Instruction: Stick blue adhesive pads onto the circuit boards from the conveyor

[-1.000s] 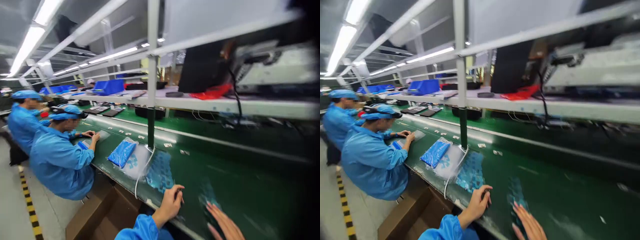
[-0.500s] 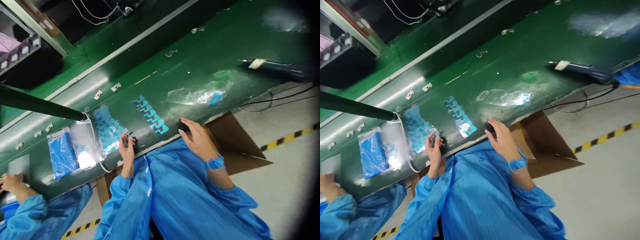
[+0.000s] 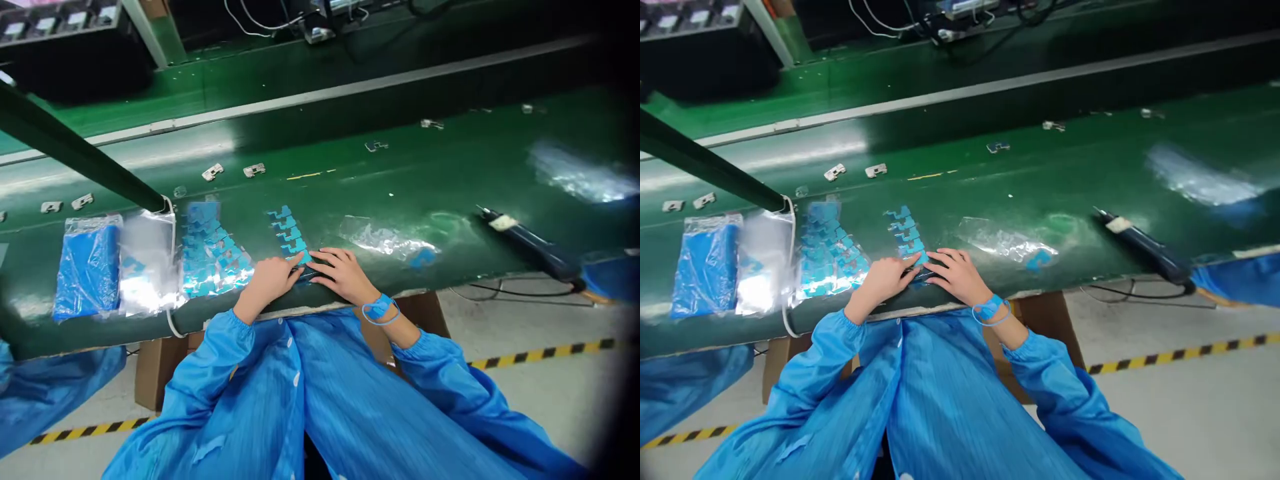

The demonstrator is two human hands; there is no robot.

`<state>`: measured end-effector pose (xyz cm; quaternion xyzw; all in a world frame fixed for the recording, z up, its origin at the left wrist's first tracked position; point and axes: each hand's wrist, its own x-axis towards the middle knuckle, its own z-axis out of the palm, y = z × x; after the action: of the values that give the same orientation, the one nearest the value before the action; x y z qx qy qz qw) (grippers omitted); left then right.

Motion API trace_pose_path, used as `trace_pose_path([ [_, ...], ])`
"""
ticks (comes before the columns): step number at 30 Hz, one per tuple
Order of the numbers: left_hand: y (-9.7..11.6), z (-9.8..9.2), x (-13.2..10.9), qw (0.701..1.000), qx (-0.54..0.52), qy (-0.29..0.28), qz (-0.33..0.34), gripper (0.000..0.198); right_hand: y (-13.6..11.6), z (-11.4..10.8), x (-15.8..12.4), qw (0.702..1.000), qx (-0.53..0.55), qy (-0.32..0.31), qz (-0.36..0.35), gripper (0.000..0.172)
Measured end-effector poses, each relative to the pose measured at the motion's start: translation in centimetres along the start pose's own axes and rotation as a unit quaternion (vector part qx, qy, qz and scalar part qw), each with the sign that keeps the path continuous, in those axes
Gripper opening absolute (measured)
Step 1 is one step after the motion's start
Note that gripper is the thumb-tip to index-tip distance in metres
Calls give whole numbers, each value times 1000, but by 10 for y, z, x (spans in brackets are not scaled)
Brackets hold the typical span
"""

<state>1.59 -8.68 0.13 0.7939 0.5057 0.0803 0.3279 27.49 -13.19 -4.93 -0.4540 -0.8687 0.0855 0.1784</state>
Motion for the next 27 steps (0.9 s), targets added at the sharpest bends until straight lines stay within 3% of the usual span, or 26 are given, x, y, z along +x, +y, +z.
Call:
trace_pose_path([
  [6,1,-6,-6,999,20,-22,-30,50,-3,-19,15,985,-33,79,-152,21],
  [10,0,-10,-11,999,-33,-18,-36,50,-13,-53,17,978,98,78,-169,23],
  [13,-4,-17,-5,993,-119,-1,-21,48,-10,-68,29,958,254,95,-94,27],
  [16,-12,-26,23,971,-237,38,-3,47,7,-55,64,908,359,196,90,10],
  [17,-15,-29,35,959,-278,55,3,50,13,-45,80,874,397,234,154,12],
  [19,-21,-35,61,931,-351,99,16,58,23,-22,116,783,496,282,248,32],
  [21,-25,-38,81,901,-404,154,20,66,29,-2,146,705,588,277,283,48],
  [22,-27,-38,89,887,-425,178,19,70,31,6,156,686,616,260,288,52],
  [27,-35,-30,100,831,-509,223,3,77,36,23,169,699,635,176,277,51],
])
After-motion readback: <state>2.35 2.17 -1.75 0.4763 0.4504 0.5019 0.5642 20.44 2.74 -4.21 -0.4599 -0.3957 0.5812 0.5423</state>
